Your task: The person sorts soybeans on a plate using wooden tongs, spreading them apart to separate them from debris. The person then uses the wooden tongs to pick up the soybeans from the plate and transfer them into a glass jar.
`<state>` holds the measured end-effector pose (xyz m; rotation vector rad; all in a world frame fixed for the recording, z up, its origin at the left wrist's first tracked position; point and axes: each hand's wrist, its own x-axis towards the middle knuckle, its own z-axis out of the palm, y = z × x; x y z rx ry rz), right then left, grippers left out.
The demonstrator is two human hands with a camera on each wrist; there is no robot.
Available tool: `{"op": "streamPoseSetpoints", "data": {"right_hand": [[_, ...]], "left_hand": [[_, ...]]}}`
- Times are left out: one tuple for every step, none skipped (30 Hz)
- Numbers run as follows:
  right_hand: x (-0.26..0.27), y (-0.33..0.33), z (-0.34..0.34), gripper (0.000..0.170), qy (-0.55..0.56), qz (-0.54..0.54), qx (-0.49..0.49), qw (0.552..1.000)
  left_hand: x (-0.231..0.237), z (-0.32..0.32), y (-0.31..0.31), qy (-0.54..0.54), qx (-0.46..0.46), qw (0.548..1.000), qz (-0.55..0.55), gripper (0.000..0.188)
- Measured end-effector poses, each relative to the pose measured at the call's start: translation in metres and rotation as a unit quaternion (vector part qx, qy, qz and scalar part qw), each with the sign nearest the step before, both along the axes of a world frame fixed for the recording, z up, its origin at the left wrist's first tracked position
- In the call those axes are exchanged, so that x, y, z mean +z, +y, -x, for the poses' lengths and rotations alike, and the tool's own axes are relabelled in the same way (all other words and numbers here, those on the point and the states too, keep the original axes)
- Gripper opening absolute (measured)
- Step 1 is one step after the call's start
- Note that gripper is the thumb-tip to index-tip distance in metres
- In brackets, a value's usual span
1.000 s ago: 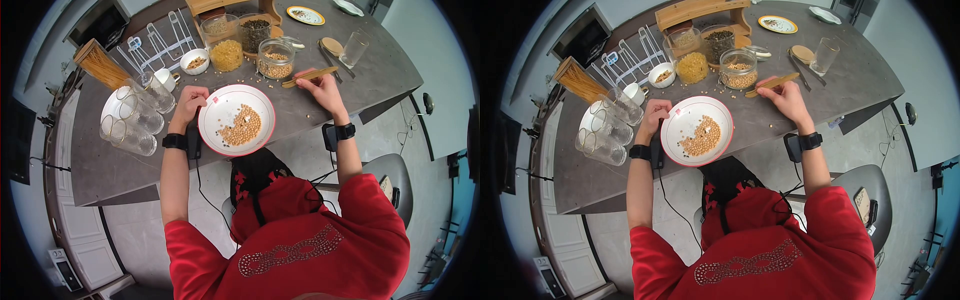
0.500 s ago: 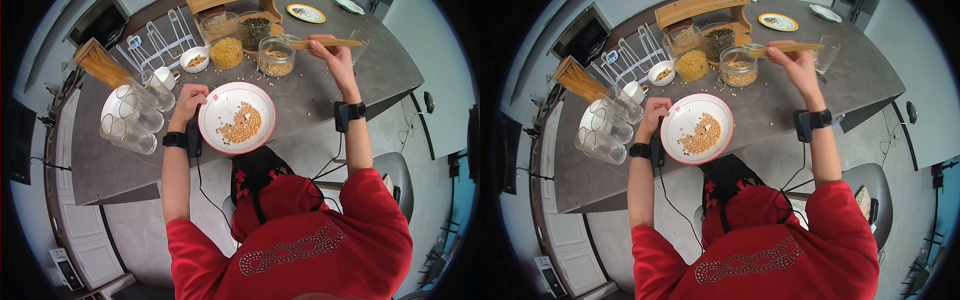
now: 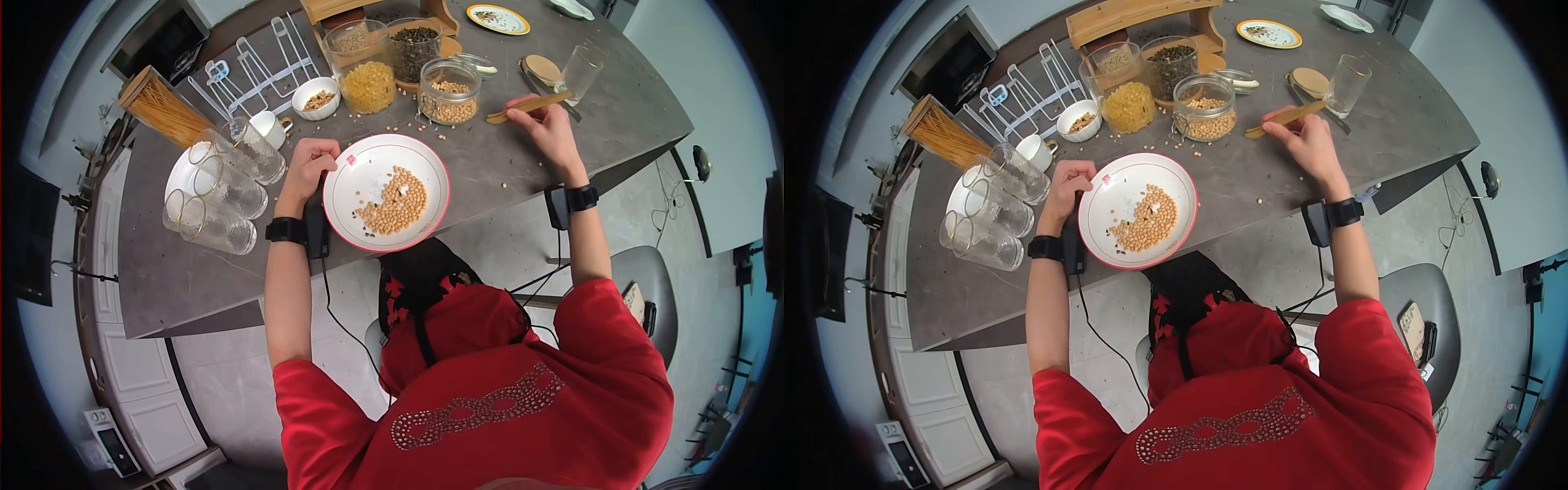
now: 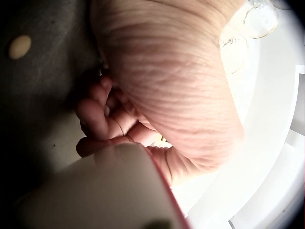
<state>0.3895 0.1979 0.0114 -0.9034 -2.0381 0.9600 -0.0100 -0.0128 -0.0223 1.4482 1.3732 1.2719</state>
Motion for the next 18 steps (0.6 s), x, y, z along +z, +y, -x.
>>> {"op": "streamPoseSetpoints", "data": {"right_hand": [[0.003, 0.003, 0.003, 0.021, 0.046, 0.004, 0.003, 0.999], [0.009, 0.008, 0.006, 0.020, 0.093, 0.005, 0.006, 0.996], [0.018, 0.010, 0.012, 0.021, 0.159, 0.002, 0.023, 0.987], [0.030, 0.009, 0.023, 0.021, 0.161, 0.001, 0.022, 0.987], [0.041, 0.007, 0.035, 0.022, 0.204, -0.025, 0.035, 0.978], [0.050, 0.002, 0.045, 0.023, 0.243, -0.049, 0.048, 0.968], [0.057, -0.002, 0.052, 0.028, 0.176, -0.070, 0.067, 0.980], [0.056, -0.003, 0.048, 0.028, 0.174, -0.069, 0.067, 0.980], [0.057, -0.003, 0.042, 0.028, 0.193, -0.033, 0.080, 0.977], [0.059, -0.001, 0.035, 0.029, 0.209, 0.002, 0.096, 0.973], [0.055, -0.001, 0.021, 0.027, 0.208, 0.028, 0.079, 0.975], [0.047, 0.000, 0.004, 0.027, 0.205, 0.027, 0.086, 0.975], [0.037, 0.000, -0.016, 0.025, 0.126, 0.054, 0.124, 0.983], [0.030, -0.005, -0.028, 0.024, 0.047, 0.081, 0.158, 0.983], [0.025, -0.014, -0.035, 0.024, 0.046, 0.084, 0.154, 0.983], [0.020, -0.024, -0.043, 0.023, 0.026, 0.118, 0.184, 0.975], [0.017, -0.031, -0.049, 0.022, 0.005, 0.151, 0.215, 0.965], [0.015, -0.035, -0.052, 0.022, 0.006, 0.151, 0.212, 0.966]], "left_hand": [[0.000, 0.000, -0.001, 0.002, 0.000, 1.000, 0.000, 0.012], [0.001, 0.001, -0.001, 0.003, -0.001, 1.000, -0.002, 0.011], [0.002, 0.001, 0.000, 0.005, -0.002, 1.000, -0.004, 0.011], [0.002, 0.003, 0.002, 0.008, -0.003, 1.000, -0.006, 0.011], [0.002, 0.004, 0.002, 0.012, 0.003, 1.000, 0.000, 0.011], [-0.001, 0.003, 0.001, 0.014, 0.011, 1.000, 0.008, 0.012], [-0.001, 0.000, -0.003, 0.011, 0.010, 1.000, 0.012, 0.012], [0.001, -0.001, -0.003, 0.010, 0.009, 1.000, 0.014, 0.011], [0.003, -0.001, -0.002, 0.008, 0.009, 1.000, 0.011, 0.011], [0.002, 0.000, 0.000, 0.006, 0.013, 1.000, 0.007, 0.011], [0.000, 0.001, 0.001, 0.005, 0.004, 1.000, -0.005, 0.011], [-0.002, 0.003, 0.001, 0.005, -0.004, 1.000, -0.015, 0.011], [-0.002, 0.005, 0.000, 0.003, 0.000, 1.000, -0.014, 0.011], [-0.001, 0.005, 0.000, 0.004, -0.003, 1.000, -0.012, 0.011], [-0.001, 0.003, 0.001, 0.004, -0.009, 1.000, -0.008, 0.011], [-0.001, 0.001, 0.001, 0.003, -0.015, 1.000, -0.004, 0.011], [-0.001, 0.001, 0.000, 0.003, -0.010, 1.000, 0.002, 0.011], [0.000, 0.002, 0.000, 0.005, -0.003, 1.000, 0.006, 0.011]]}}
